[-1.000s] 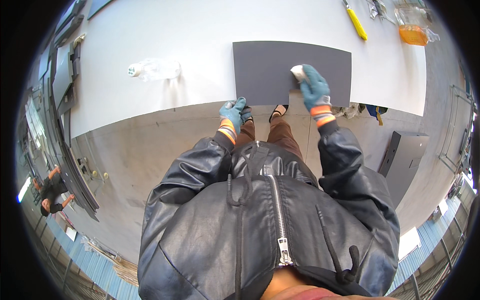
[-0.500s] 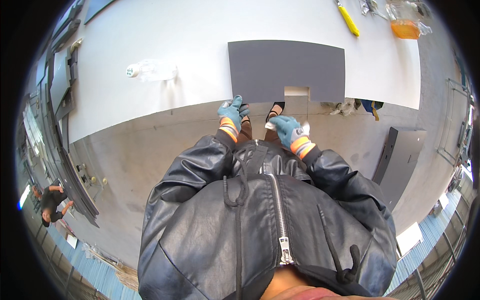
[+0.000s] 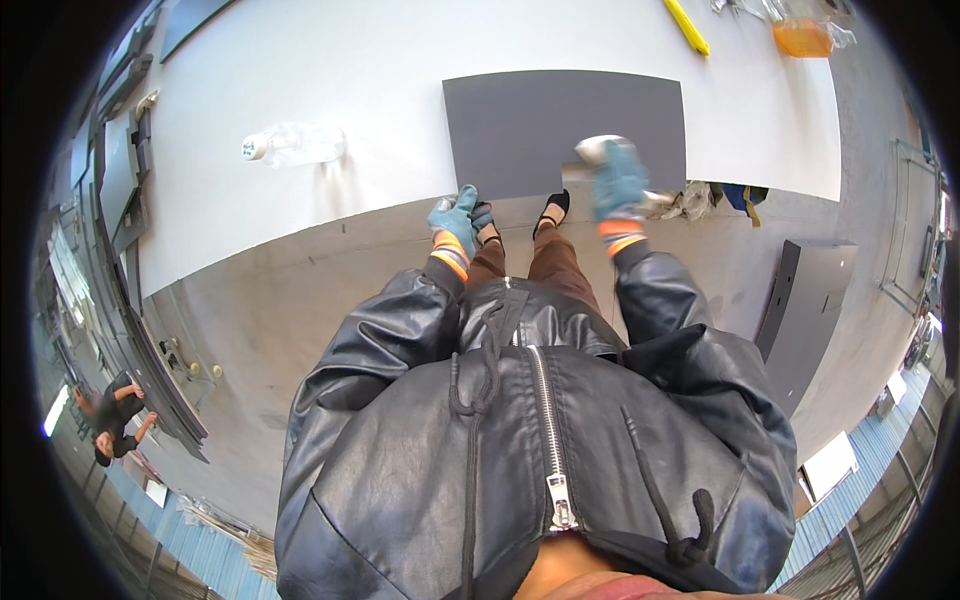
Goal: The person handles dark rectangular panels on a white workbench, applies yellow tape to one panel, uses a utility knife to cut a rectangular section, and wipes the panel with a cloth. The person also pours liquid from a bottle onto the cloth and continues wiping.
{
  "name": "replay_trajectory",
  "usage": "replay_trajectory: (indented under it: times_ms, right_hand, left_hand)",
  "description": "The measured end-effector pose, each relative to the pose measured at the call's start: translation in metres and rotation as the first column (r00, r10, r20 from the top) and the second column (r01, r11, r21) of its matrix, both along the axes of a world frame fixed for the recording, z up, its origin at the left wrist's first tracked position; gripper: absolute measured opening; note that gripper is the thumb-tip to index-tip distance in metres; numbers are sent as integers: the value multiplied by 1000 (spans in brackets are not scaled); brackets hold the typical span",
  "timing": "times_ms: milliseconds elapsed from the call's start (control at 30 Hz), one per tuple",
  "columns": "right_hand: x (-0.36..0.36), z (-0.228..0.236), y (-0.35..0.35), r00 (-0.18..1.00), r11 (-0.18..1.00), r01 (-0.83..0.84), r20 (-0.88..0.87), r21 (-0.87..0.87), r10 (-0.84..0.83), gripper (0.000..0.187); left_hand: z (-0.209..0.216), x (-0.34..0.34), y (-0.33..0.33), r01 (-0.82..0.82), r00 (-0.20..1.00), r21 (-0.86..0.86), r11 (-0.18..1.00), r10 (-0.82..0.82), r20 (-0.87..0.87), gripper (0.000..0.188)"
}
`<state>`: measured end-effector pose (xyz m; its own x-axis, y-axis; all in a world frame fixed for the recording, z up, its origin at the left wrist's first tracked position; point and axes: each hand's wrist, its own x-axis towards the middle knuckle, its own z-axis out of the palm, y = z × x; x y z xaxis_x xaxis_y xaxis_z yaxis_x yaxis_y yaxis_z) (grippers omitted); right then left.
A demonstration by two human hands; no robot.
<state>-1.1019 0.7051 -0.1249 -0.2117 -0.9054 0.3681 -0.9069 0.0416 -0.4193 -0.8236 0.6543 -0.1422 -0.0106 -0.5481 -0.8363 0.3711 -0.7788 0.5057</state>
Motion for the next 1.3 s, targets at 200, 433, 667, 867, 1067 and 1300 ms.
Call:
replay_trajectory:
  times_ms: [200,433,667,867,1067,1300]
  right_hand:
    - [39,40,15,741,991,-62,670,122,-36,35]
    - [-77,19,-21,808,920,393,482,-12,-339,31]
    - [57,-1,-54,991,996,-83,-101,28,85,40]
    - [49,23,-85,952,977,-202,222,-65,212,33]
    - [27,-1,-164,1000,988,2,-4,-154,-3,35]
    - [129,3,-147,875,875,-483,46,10,482,45]
  left_hand:
    - [8,4,0,49,999,-23,999,-50,-17,24]
    - [8,2,-1,55,998,5,998,-55,-16,22]
    - [6,2,3,1,1000,-16,1000,-1,0,20]
    - [2,10,2,-10,997,14,1000,11,-76,22]
    - [3,9,7,-76,972,-2,997,74,-223,42]
    - [26,15,-3,-65,936,107,992,98,-338,121]
